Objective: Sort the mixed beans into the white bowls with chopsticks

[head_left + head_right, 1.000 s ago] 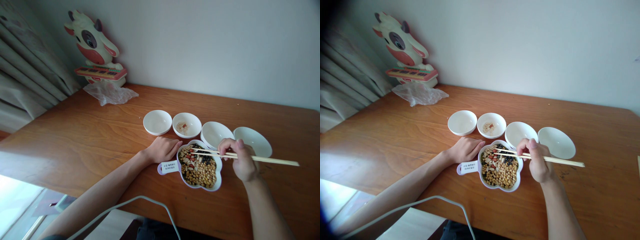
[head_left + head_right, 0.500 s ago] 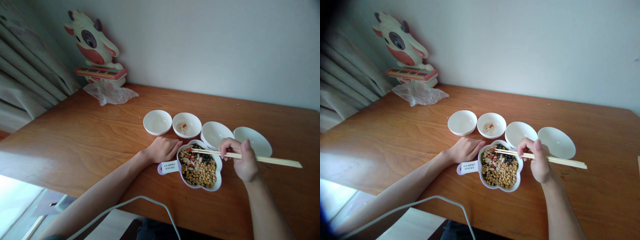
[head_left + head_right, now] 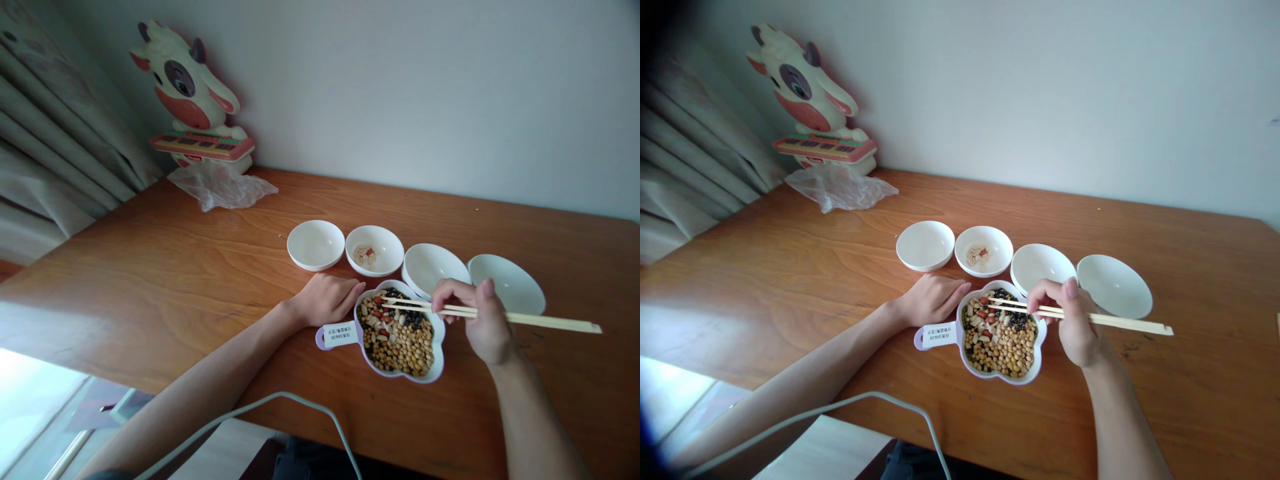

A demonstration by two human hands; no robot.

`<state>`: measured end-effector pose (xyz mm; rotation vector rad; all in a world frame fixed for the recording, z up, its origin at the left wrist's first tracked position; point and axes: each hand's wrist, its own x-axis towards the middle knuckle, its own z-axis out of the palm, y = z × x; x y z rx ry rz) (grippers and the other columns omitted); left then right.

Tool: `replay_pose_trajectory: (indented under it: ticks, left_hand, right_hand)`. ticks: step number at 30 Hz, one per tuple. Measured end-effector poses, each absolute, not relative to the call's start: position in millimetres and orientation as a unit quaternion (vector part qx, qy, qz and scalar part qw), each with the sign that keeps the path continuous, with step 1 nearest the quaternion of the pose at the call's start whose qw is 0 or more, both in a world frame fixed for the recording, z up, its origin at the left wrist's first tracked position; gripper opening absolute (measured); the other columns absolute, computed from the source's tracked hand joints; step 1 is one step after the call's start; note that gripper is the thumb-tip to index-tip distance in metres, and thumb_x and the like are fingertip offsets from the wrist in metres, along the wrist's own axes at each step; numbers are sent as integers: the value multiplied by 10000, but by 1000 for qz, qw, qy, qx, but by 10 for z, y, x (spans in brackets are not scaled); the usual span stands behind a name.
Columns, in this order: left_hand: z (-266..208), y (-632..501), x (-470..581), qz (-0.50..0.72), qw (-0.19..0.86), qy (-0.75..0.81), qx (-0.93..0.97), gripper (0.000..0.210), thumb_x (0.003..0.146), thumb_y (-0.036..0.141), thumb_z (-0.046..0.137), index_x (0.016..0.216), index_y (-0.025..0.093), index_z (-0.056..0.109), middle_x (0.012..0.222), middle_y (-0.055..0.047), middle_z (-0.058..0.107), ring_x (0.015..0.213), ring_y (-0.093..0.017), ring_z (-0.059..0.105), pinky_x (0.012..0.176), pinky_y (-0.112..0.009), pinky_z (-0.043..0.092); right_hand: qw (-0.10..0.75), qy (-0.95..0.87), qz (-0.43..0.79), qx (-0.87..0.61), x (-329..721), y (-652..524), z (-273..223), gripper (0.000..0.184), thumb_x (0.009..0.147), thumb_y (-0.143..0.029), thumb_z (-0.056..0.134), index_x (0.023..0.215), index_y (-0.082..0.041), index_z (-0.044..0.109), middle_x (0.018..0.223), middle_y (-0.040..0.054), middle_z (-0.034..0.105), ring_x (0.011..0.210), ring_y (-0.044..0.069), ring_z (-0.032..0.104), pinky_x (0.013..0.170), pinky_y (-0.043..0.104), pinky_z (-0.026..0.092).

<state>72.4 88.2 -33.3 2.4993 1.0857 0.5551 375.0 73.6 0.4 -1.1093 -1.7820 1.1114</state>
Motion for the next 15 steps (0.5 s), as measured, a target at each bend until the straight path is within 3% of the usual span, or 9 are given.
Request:
replay_pose_trajectory:
  ticks: [4,10,15]
  left_hand:
    - [-326,880,724,196,178,383,885,455,1124,354,259,783,188,511,717,-23,643,598,-133,519,629,-297,369]
    - [-328,879,723,194,180,386,884,458,1126,355,256,788,188,515,726,-24,652,594,-131,516,634,-296,375]
    - [-359,888,718,191,168,382,888,461,1127,363,247,793,189,513,722,-26,649,610,-139,530,643,-297,376]
  right_hand:
    - [381,-688,445,-429,3721,733,6,890,928,-811,6,722,-229,647,612,53,527,587,200,463,562,357,359]
    - [371,-700,415,-448,3741,743,-77,766,1020,-691,121,731,-226,657,627,44,532,597,191,485,589,360,369]
    - [383,-690,425,-444,3750,744,-77,815,984,-752,76,716,-230,641,609,45,523,598,197,473,590,363,364]
